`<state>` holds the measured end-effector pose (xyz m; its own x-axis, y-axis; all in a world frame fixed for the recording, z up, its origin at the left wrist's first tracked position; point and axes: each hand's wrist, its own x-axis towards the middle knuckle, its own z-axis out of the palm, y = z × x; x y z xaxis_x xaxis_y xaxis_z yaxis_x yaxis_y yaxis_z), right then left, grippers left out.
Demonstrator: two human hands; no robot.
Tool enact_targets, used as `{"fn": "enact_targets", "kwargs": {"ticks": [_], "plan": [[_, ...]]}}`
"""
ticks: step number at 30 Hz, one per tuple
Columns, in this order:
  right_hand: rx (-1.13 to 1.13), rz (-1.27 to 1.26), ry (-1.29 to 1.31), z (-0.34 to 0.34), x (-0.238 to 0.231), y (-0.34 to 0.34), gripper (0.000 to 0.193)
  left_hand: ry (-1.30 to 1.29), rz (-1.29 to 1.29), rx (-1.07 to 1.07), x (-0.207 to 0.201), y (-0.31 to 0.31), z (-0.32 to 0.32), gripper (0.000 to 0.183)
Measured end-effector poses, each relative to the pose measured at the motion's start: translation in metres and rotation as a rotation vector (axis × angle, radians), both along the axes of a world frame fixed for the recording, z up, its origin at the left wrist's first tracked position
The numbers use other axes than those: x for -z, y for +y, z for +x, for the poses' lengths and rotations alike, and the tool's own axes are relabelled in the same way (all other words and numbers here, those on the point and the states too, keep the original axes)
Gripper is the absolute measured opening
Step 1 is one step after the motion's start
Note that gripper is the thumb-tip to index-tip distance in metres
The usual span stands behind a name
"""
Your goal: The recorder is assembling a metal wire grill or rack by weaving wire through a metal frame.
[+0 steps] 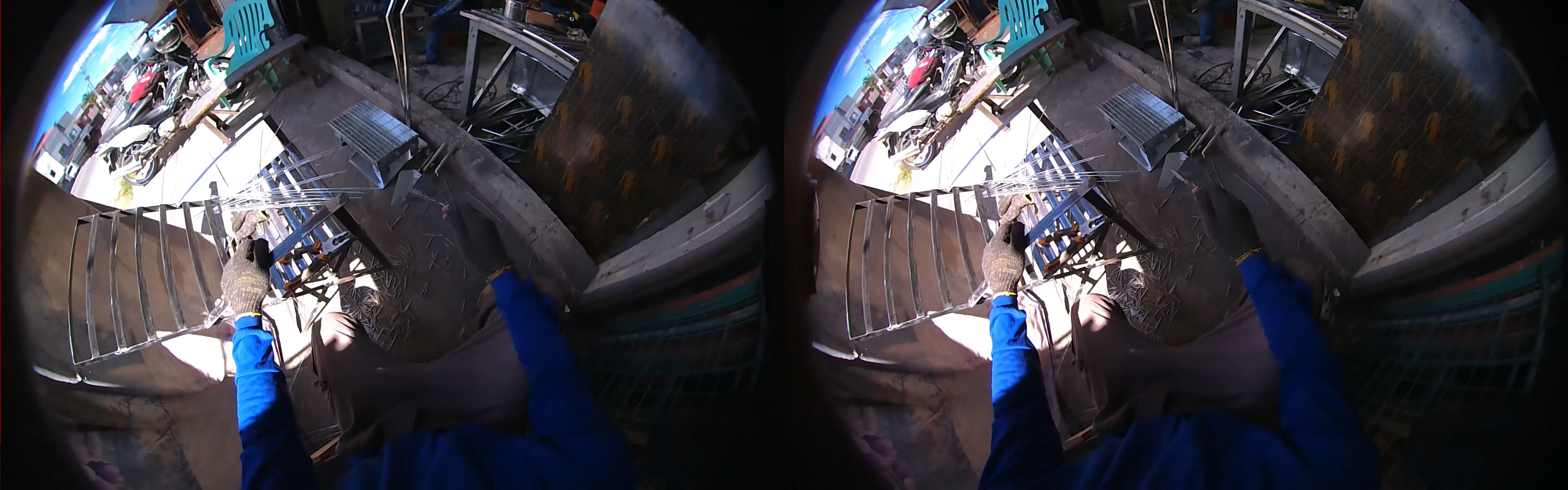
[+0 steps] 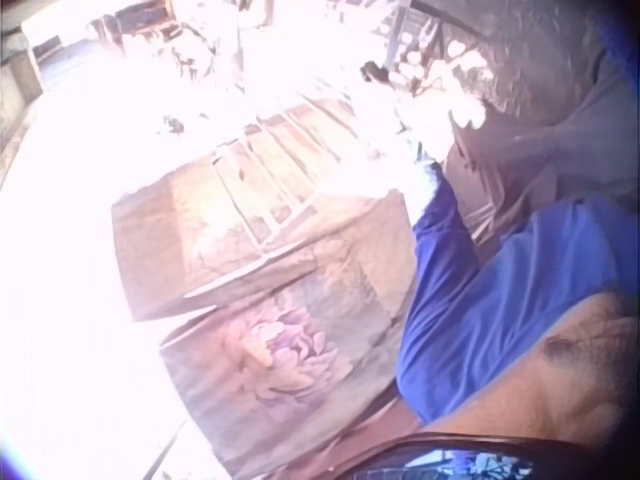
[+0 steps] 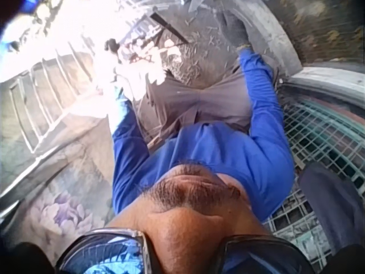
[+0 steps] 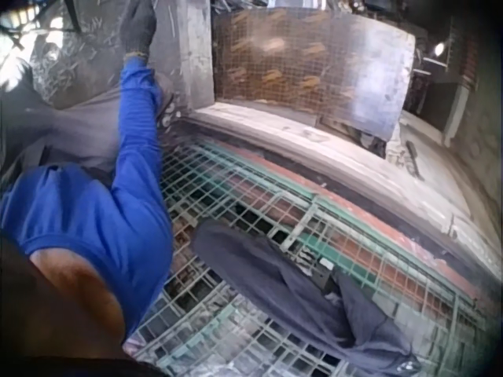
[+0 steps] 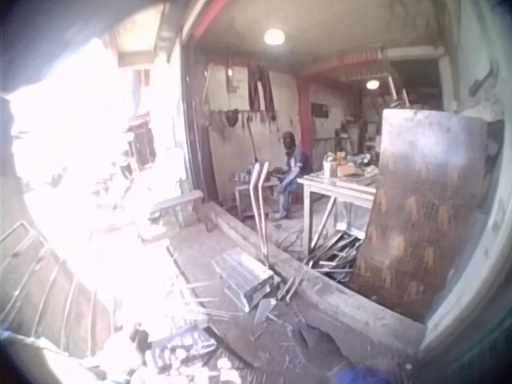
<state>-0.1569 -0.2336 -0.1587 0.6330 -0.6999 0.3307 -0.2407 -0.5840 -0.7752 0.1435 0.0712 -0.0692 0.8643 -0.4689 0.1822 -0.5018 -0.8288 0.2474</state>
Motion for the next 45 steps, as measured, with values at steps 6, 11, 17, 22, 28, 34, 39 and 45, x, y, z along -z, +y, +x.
{"fn": "enact_targets", "kwargs": {"ticks": [6,11,17,22,28,34,39,45], "plan": [[0.07,-0.217,-0.003,0.04,0.016,-0.035,0.029,-0.018,-0.029,0.034,0.004,0.0,0.001,0.049],[0.192,-0.057,0.433,0.044,0.022,-0.038,0.034,-0.01,-0.025,0.01,0.003,0.004,0.004,0.049],[0.313,-0.111,0.075,0.033,0.025,-0.042,0.034,0.019,-0.022,-0.01,0.001,-0.001,0.001,0.048],[0.295,-0.02,0.224,0.032,0.028,-0.043,0.035,0.001,-0.018,0.022,0.004,0.002,0.004,0.048],[0.164,0.137,0.707,0.025,0.051,-0.048,0.035,0.024,0.006,0.002,0.004,0.001,0.006,0.05],[0.378,0.273,0.533,0.006,0.084,-0.043,0.032,-0.005,-0.061,0.04,0.004,0.001,0.003,0.051],[-0.146,0.463,0.883,-0.019,0.105,-0.059,0.029,0.035,-0.059,-0.008,0.003,-0.001,0.004,0.053],[0.186,1.023,0.589,-0.008,0.08,-0.02,0.028,0.022,0.006,-0.019,0.002,0.015,0.005,0.05]]}}
